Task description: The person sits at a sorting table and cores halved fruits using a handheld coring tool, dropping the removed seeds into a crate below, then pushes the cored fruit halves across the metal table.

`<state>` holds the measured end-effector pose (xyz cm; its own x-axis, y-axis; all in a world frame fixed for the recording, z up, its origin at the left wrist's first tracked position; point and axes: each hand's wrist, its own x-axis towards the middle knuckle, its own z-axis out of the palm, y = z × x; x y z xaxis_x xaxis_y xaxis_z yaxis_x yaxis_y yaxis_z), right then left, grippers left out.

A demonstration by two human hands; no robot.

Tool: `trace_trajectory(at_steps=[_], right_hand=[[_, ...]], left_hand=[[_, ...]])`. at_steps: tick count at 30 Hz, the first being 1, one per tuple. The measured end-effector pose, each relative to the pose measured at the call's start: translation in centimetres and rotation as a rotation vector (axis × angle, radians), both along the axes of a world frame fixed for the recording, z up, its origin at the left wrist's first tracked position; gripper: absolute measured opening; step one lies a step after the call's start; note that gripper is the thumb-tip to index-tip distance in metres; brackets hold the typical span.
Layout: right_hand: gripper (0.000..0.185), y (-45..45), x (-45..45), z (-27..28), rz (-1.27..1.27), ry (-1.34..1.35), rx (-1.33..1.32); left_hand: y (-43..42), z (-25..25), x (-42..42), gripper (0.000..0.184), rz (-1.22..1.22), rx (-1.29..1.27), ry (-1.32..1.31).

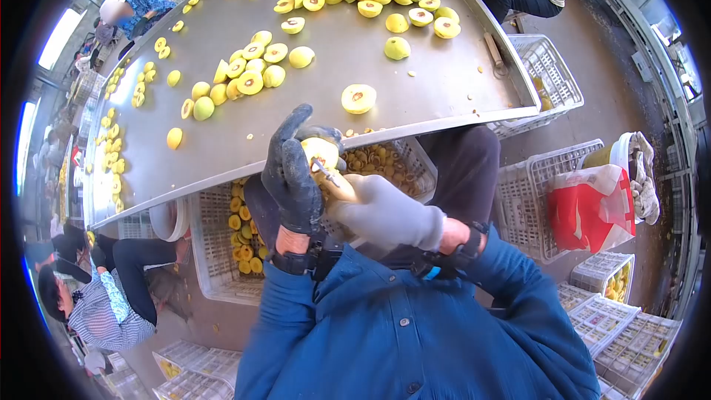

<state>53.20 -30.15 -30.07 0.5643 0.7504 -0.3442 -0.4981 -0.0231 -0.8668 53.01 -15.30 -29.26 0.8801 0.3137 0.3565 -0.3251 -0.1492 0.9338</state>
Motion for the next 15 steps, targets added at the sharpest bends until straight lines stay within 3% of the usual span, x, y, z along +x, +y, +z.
trace_trajectory(at_steps=[2,4,7,8,9,10,11,12,13,15], right_hand=[[0.022,-1.3,0.3,2.9,0.125,0.222,0.086],[0.025,-2.5,0.7,4.0,0.236,0.360,0.167],[0.026,-1.3,-0.9,0.6,0.122,-0.256,-0.026],[0.027,-1.5,-1.0,-0.4,0.061,-0.592,-0.071],[0.026,-1.2,-1.3,-1.4,0.061,-0.521,-0.026],[0.025,-0.8,-1.7,-2.1,0.060,-0.454,0.019],[0.024,-0.6,-1.6,-2.5,0.057,-0.393,0.061],[0.020,-1.5,-0.6,0.1,0.247,0.087,0.058],[0.019,-1.2,-0.9,-0.8,0.222,0.109,0.147],[0.017,-0.3,-1.3,-3.3,0.175,0.145,0.319]], left_hand=[[0.5,0.5,0.1,0.059,-0.120,-0.087,-0.026],[1.7,0.9,0.3,0.057,-0.307,0.001,-0.039],[3.6,1.9,1.3,0.051,-0.606,0.266,-0.013],[4.2,1.8,1.6,0.050,-0.688,0.393,0.020],[4.5,1.8,1.7,0.049,-0.771,0.522,0.052],[4.6,1.0,1.7,0.048,-0.809,0.364,0.143],[4.2,-0.2,1.3,0.050,-0.764,0.033,0.148],[3.3,-1.8,0.3,0.051,-0.707,-0.298,0.153],[2.2,-3.1,-0.3,0.053,-0.638,-0.627,0.159],[0.3,-4.5,0.3,0.057,-0.456,-0.882,0.121]])
